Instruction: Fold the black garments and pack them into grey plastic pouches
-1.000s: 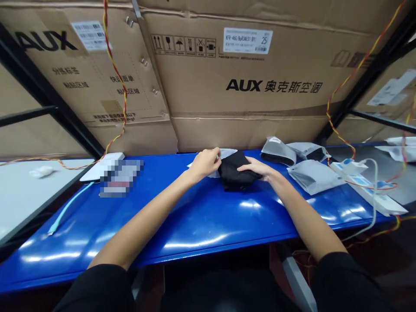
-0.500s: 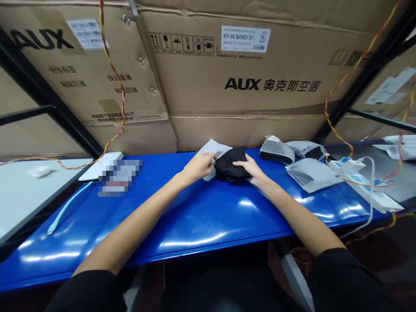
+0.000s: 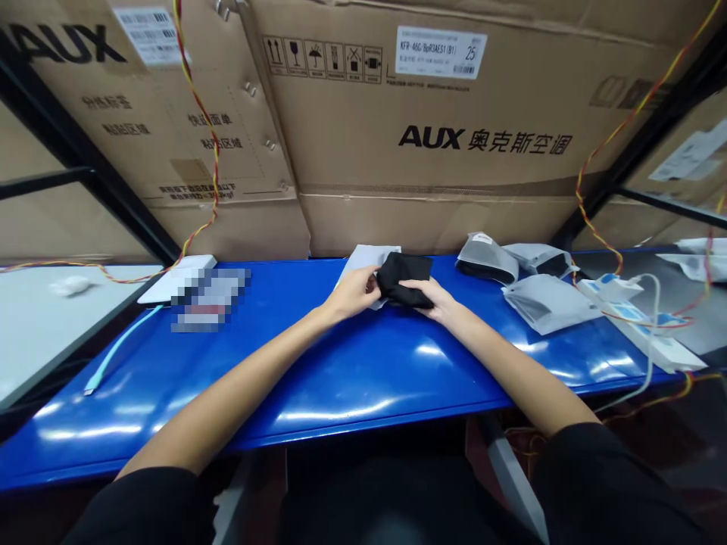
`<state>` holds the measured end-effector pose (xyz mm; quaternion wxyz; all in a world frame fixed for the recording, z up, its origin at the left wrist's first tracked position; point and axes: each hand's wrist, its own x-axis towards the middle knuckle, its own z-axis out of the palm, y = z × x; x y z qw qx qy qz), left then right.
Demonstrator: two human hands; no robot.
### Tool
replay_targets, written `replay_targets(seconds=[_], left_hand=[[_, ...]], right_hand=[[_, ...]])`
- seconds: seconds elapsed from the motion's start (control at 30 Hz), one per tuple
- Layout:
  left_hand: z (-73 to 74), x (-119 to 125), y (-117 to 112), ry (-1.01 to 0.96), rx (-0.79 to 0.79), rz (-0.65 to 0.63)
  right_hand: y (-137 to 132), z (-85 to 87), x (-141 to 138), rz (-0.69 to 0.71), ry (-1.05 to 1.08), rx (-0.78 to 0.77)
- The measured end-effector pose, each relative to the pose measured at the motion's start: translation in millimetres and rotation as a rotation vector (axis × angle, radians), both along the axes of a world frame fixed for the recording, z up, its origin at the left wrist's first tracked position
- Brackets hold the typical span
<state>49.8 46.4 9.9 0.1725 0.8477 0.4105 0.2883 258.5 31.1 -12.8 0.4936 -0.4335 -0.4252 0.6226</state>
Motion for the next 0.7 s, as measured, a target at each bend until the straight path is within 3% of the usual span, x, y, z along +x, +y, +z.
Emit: replay_targets(seconds=[0.1,0.2,0.37,0.5,0.6,0.7], left_hand=[[5.8,-2,-1,-0.085,-0.008,0.039],[10.7,1,-2,-0.083,0.018,0.023],[22.8,9,-2,0.026,0.042,0.036],[31.9,12,-1,0.16,0.033,0.134],[31.8,16,-1,0.2,0.038,0.156],[27.0,19,-2,0.161,0.093,0.066]], right_hand=[[2,-1.5,-3,-0.092,0.033,0.002],[5,1.6,-7,-0.096,-0.023,0.003],[5,18.7,-3,0.085,-0.161,-0.081],[0,31.5,1,0.159,-0.166,0.012],[5,29.9,-6,0.183,-0.11,0.043],[17,16.7,-23,0.231,-0.049,-0.009]])
